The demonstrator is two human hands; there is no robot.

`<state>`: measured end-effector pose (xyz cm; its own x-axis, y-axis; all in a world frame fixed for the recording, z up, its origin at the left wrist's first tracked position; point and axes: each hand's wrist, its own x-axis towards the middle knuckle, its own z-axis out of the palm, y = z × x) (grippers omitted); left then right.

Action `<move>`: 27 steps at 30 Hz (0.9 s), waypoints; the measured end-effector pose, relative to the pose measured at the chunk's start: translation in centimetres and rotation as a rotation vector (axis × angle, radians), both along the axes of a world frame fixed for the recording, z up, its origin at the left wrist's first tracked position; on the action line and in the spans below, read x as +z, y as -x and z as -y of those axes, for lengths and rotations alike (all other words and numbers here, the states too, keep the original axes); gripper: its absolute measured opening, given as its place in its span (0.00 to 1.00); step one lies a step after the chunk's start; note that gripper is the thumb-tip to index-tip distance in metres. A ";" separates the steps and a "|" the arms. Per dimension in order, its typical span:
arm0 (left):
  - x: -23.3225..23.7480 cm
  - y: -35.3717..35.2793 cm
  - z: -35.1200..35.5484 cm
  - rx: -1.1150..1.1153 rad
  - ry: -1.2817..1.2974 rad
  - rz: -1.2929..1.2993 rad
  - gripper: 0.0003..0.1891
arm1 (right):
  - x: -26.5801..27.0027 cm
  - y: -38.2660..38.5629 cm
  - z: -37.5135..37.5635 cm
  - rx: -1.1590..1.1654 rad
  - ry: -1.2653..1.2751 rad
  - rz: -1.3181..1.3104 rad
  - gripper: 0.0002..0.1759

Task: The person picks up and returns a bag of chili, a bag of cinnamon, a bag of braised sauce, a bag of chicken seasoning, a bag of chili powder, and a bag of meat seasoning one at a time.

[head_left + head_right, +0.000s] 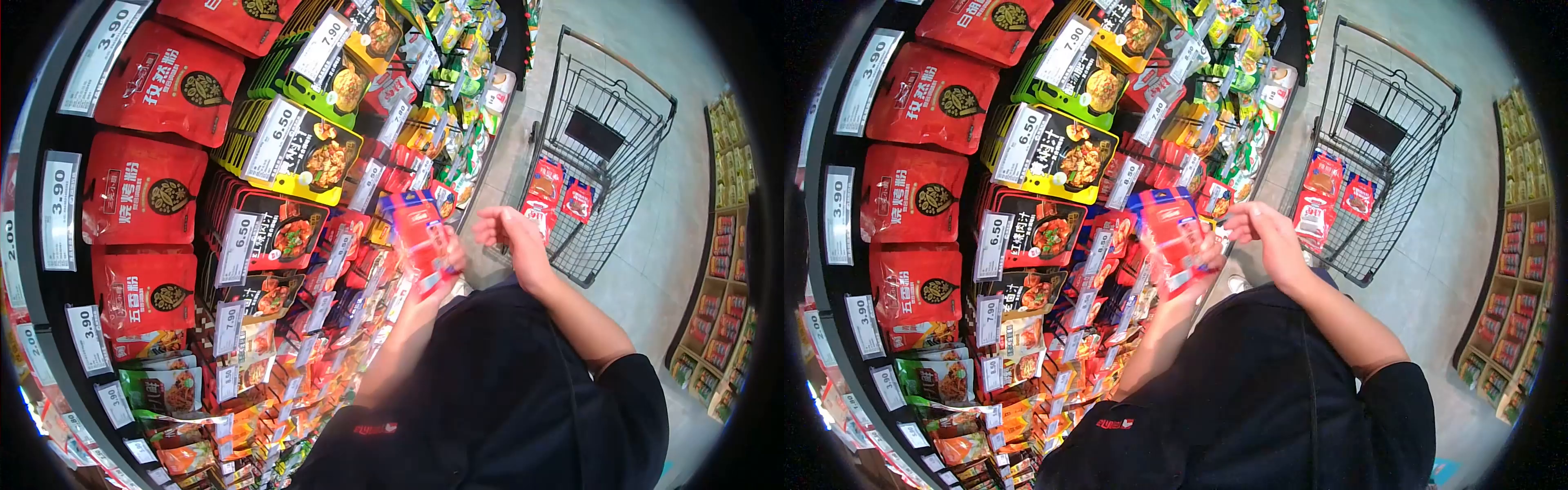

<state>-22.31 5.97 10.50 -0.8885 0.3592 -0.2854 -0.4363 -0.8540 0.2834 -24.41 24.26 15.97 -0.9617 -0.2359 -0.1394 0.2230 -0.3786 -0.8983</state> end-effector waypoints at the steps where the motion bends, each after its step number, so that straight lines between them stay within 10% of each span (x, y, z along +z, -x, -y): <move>1: -1.0 -0.3 -0.1 0.192 0.286 0.105 0.14 | 0.0 0.0 0.3 -0.008 -0.029 -0.006 0.25; 5: 1.1 0.6 -1.5 0.215 0.742 -0.043 0.08 | -1.1 -0.4 1.0 0.135 -0.126 0.109 0.25; 18: -2.2 -0.3 1.6 0.198 0.733 -0.022 0.20 | 0.7 0.2 1.8 0.187 -1.242 -0.618 0.43; 27: -3.4 1.4 5.9 0.412 0.820 -0.076 0.22 | -1.5 2.7 7.6 0.515 -1.282 -0.942 0.43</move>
<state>-23.69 0.06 7.13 -0.9280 -0.2792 -0.2466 -0.0974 -0.4571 0.8841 -27.14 16.69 14.47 -0.6797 -0.7307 0.0635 -0.6790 0.5942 -0.4311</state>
